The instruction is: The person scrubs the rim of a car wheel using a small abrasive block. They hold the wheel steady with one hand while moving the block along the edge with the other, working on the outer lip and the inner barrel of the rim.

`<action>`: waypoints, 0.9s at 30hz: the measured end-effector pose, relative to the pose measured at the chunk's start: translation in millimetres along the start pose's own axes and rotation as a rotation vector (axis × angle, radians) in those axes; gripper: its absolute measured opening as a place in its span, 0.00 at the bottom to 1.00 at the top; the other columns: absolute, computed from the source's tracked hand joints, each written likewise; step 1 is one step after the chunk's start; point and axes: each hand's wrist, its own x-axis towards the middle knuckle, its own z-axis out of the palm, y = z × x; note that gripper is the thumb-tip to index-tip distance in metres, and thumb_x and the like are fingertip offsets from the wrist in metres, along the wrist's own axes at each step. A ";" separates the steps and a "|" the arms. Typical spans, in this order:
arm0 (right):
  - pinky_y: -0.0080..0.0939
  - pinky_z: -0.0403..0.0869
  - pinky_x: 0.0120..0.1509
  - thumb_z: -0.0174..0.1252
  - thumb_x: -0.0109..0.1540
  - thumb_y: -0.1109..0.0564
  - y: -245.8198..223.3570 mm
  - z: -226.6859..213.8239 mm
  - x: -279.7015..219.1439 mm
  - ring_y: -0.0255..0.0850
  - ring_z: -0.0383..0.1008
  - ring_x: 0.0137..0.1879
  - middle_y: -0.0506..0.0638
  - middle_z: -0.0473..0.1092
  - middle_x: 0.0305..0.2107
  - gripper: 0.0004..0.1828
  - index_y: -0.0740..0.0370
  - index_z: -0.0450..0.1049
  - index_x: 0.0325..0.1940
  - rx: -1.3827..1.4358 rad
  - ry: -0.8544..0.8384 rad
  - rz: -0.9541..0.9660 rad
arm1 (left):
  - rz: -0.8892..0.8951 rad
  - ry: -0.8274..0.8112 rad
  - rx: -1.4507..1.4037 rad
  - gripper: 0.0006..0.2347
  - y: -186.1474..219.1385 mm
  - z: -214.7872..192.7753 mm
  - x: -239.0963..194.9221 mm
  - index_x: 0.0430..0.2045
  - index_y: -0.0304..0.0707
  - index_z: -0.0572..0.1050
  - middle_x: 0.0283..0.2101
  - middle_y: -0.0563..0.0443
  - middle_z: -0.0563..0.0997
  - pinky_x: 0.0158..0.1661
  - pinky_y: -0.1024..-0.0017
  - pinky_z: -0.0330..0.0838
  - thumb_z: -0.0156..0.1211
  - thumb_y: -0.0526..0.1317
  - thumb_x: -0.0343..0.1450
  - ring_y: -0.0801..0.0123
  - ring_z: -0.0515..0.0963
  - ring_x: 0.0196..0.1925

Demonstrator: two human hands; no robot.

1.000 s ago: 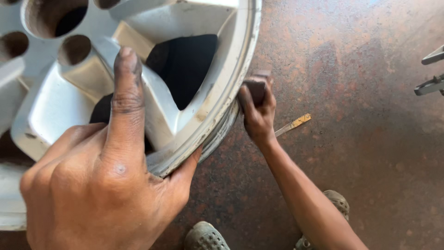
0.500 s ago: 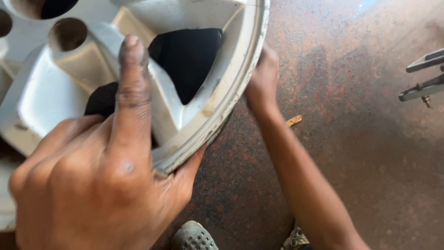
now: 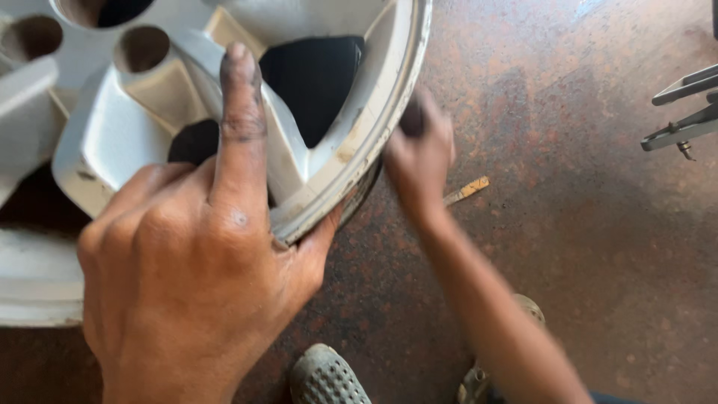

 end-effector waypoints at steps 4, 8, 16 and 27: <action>0.42 0.83 0.42 0.57 0.63 0.57 -1.0 1.8 14.9 0.46 0.80 0.36 0.64 0.75 0.36 0.14 0.72 0.74 0.46 0.097 -0.064 0.160 | -0.016 -0.017 -0.002 0.43 1.0 4.4 -6.2 0.66 0.20 0.62 0.24 0.40 0.84 0.28 0.65 0.76 0.77 0.54 0.64 0.59 0.81 0.19; 0.40 0.84 0.50 0.62 0.60 0.61 -4.6 -1.4 20.7 0.45 0.81 0.43 0.62 0.74 0.41 0.21 0.74 0.67 0.54 0.238 -0.072 0.066 | -0.029 -0.039 0.051 0.45 2.8 1.9 -6.8 0.67 0.21 0.62 0.24 0.41 0.84 0.27 0.66 0.76 0.77 0.58 0.63 0.59 0.81 0.19; 0.39 0.84 0.51 0.60 0.62 0.62 7.7 3.9 15.6 0.44 0.82 0.45 0.60 0.76 0.41 0.19 0.73 0.67 0.55 0.193 -0.017 0.028 | 0.008 -0.011 0.053 0.44 3.9 5.7 -10.7 0.66 0.21 0.63 0.27 0.39 0.85 0.29 0.68 0.77 0.78 0.56 0.62 0.60 0.82 0.20; 0.36 0.83 0.39 0.59 0.64 0.58 11.3 4.3 34.9 0.39 0.80 0.34 0.56 0.77 0.33 0.13 0.69 0.72 0.48 0.470 -0.120 -0.025 | 0.003 -0.003 0.061 0.46 3.3 1.7 -8.5 0.66 0.21 0.62 0.28 0.39 0.85 0.28 0.67 0.76 0.79 0.55 0.59 0.59 0.82 0.21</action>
